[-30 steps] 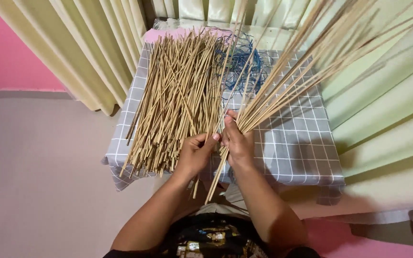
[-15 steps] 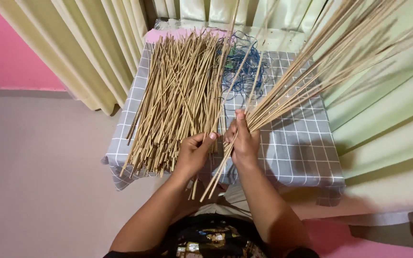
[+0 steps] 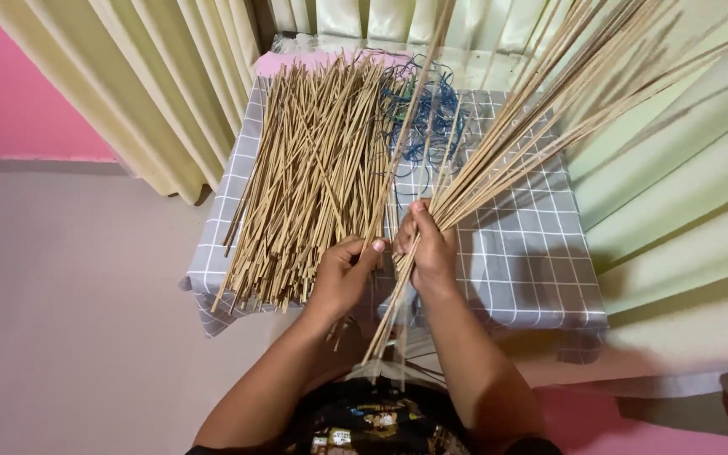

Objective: The person is organizing and aligning a bundle of thin wooden sticks on a table by fanning them out and regathering them.

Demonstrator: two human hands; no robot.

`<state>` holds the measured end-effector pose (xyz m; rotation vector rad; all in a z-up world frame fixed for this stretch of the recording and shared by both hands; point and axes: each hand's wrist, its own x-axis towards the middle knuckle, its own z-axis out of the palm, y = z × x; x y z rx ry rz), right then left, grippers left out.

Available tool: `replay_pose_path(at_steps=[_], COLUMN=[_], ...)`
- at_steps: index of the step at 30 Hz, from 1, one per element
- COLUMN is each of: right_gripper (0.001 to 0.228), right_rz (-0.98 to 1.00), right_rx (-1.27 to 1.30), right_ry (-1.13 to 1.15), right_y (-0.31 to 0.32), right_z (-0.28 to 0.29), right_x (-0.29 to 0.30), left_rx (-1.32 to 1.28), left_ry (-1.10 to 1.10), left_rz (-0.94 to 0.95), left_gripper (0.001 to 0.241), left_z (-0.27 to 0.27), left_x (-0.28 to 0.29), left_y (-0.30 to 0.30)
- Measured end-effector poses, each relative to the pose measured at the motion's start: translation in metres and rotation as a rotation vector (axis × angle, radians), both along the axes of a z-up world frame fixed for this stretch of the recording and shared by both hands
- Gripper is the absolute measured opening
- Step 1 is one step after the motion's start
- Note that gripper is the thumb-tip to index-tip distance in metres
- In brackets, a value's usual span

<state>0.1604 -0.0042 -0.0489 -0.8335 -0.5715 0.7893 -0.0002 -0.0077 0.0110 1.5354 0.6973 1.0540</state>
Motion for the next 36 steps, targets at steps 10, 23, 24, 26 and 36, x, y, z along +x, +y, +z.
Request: replay_pose_path(at_steps=[10, 23, 24, 26, 36], right_gripper=[0.022, 0.022, 0.026, 0.022, 0.021], right_rz=[0.012, 0.008, 0.033, 0.026, 0.046], right_rx=[0.055, 0.053, 0.066, 0.021, 0.041], right_ry=[-0.105, -0.097, -0.090, -0.132, -0.082], right_y=[0.006, 0.003, -0.002, -0.003, -0.026], right_z=[-0.014, -0.018, 0.002, 0.002, 0.007], right_x=[0.002, 0.012, 0.004, 0.009, 0.162], left_rx=[0.155, 0.135, 0.199, 0.258, 0.385], left_ry=[0.162, 0.174, 0.239, 0.296, 0.297], left_rz=[-0.012, -0.031, -0.060, -0.089, -0.057], left_gripper=[0.034, 0.032, 0.028, 0.026, 0.034], left_z=[-0.009, -0.044, -0.034, -0.032, 0.019], left_x=[0.001, 0.001, 0.000, 0.000, -0.058], left_y=[0.000, 0.004, -0.003, -0.010, -0.011])
